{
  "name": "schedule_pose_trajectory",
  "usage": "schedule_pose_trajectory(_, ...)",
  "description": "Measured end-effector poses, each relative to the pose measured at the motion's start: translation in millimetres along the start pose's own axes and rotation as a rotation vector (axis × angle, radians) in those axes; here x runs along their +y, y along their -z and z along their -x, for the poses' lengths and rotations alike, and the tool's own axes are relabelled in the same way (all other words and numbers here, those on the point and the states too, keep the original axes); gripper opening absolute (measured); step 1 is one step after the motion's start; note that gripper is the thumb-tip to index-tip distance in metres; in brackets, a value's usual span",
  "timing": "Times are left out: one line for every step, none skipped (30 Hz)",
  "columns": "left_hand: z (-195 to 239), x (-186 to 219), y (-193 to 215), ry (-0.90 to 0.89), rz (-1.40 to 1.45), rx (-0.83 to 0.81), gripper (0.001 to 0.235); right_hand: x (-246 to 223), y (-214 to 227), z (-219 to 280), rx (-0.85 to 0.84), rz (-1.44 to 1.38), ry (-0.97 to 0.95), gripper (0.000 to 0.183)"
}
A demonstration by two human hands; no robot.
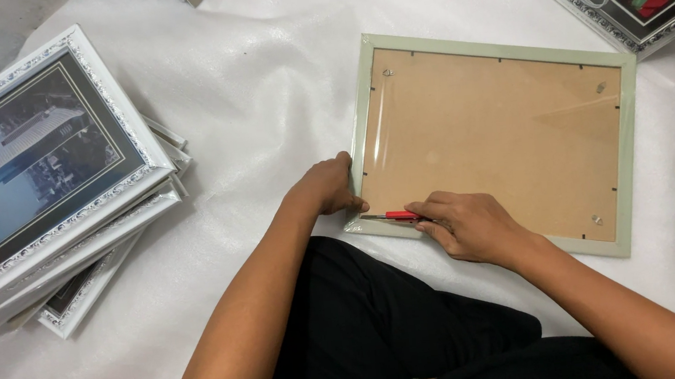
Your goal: Cleaning a picture frame with a cloth and using a utility knife to pry up tabs on the back of another frame
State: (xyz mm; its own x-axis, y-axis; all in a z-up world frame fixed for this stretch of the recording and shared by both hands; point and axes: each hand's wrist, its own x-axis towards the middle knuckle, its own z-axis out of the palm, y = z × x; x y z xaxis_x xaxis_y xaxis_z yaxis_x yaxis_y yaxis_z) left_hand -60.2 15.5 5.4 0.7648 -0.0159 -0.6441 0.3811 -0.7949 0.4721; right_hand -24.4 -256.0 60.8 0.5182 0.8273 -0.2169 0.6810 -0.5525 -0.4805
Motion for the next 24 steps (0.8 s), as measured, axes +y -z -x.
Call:
schedule_pose_trajectory(-0.1,0.5,0.2,0.001,-0.002,-0.001,0.081,-1.1,1.7,-1.7,-0.045,0.032,-0.020,0.029)
schedule_pose_trajectory(-0.1,0.9,0.3,0.001,-0.002,-0.002,0.081,-4.6,5.5,-3.7,-0.046,0.032,-0.021,0.029)
schedule_pose_trajectory(-0.2,1.3,0.5,0.002,-0.007,-0.004,0.080,-8.2,9.2,-5.6,-0.070,0.070,-0.008,0.031)
schedule_pose_trajectory(-0.1,1.7,0.6,0.003,-0.012,-0.007,0.080,-11.7,12.9,-7.5,-0.094,0.108,0.005,0.032)
schedule_pose_trajectory(1.2,3.0,1.4,0.003,-0.012,-0.007,0.080,-13.1,12.9,-9.5,-0.094,0.108,0.005,0.032)
schedule_pose_trajectory(2.2,4.1,2.4,0.004,-0.012,-0.008,0.081,-14.4,12.9,-11.6,-0.111,0.154,0.015,0.032)
schedule_pose_trajectory(3.2,5.2,3.4,0.005,-0.013,-0.010,0.081,-15.8,12.9,-13.8,-0.129,0.200,0.025,0.032)
schedule_pose_trajectory(2.0,4.3,2.2,0.005,-0.013,-0.010,0.081,-18.9,12.1,-14.3,-0.129,0.200,0.025,0.032)
schedule_pose_trajectory(0.7,3.3,1.1,0.008,-0.013,-0.009,0.082,-22.1,11.3,-14.9,-0.137,0.257,0.022,0.033)
schedule_pose_trajectory(-0.5,2.2,-0.2,0.011,-0.013,-0.008,0.083,-25.3,10.4,-15.5,-0.146,0.314,0.020,0.035)
schedule_pose_trajectory(0.6,3.0,0.8,0.011,-0.012,-0.009,0.083,-28.0,9.3,-15.7,-0.147,0.313,0.020,0.035)
schedule_pose_trajectory(1.5,4.2,1.9,0.015,-0.010,-0.009,0.082,-30.5,8.5,-15.8,-0.150,0.341,0.021,0.035)
schedule_pose_trajectory(2.4,5.4,2.9,0.019,-0.008,-0.010,0.082,-33.1,7.6,-15.8,-0.153,0.369,0.023,0.035)
schedule_pose_trajectory(2.4,5.0,2.8,0.019,-0.007,-0.011,0.082,-32.1,6.9,-15.4,-0.154,0.368,0.023,0.035)
schedule_pose_trajectory(2.5,4.7,2.7,0.018,-0.009,-0.014,0.083,-31.2,6.3,-14.7,-0.155,0.361,0.018,0.036)
schedule_pose_trajectory(1.7,5.6,2.9,0.014,-0.013,-0.016,0.084,-29.8,6.3,-13.6,-0.154,0.355,0.011,0.036)
schedule_pose_trajectory(3.0,6.1,3.3,0.010,-0.013,-0.016,0.084,-29.9,7.2,-11.2,-0.153,0.357,0.007,0.036)
schedule_pose_trajectory(4.1,6.5,4.5,0.008,-0.016,-0.019,0.084,-30.0,8.2,-9.3,-0.162,0.349,0.003,0.036)
schedule_pose_trajectory(5.2,6.8,5.7,0.005,-0.018,-0.023,0.083,-30.2,9.0,-7.4,-0.172,0.341,-0.001,0.036)
schedule_pose_trajectory(5.4,7.0,5.4,0.006,-0.019,-0.024,0.083,-27.9,12.8,-4.0,-0.172,0.339,-0.001,0.036)
schedule_pose_trajectory(5.5,7.1,5.1,0.010,-0.017,-0.024,0.083,-25.6,16.4,-0.7,-0.190,0.374,-0.025,0.035)
schedule_pose_trajectory(4.8,7.7,5.2,0.012,-0.015,-0.024,0.082,-22.8,20.7,2.3,-0.207,0.410,-0.050,0.035)
schedule_pose_trajectory(5.7,7.8,6.0,0.011,-0.016,-0.024,0.082,-22.6,26.3,5.1,-0.207,0.410,-0.051,0.035)
schedule_pose_trajectory(6.2,8.4,6.3,0.013,-0.013,-0.022,0.082,-22.3,32.2,8.6,-0.243,0.415,-0.082,0.034)
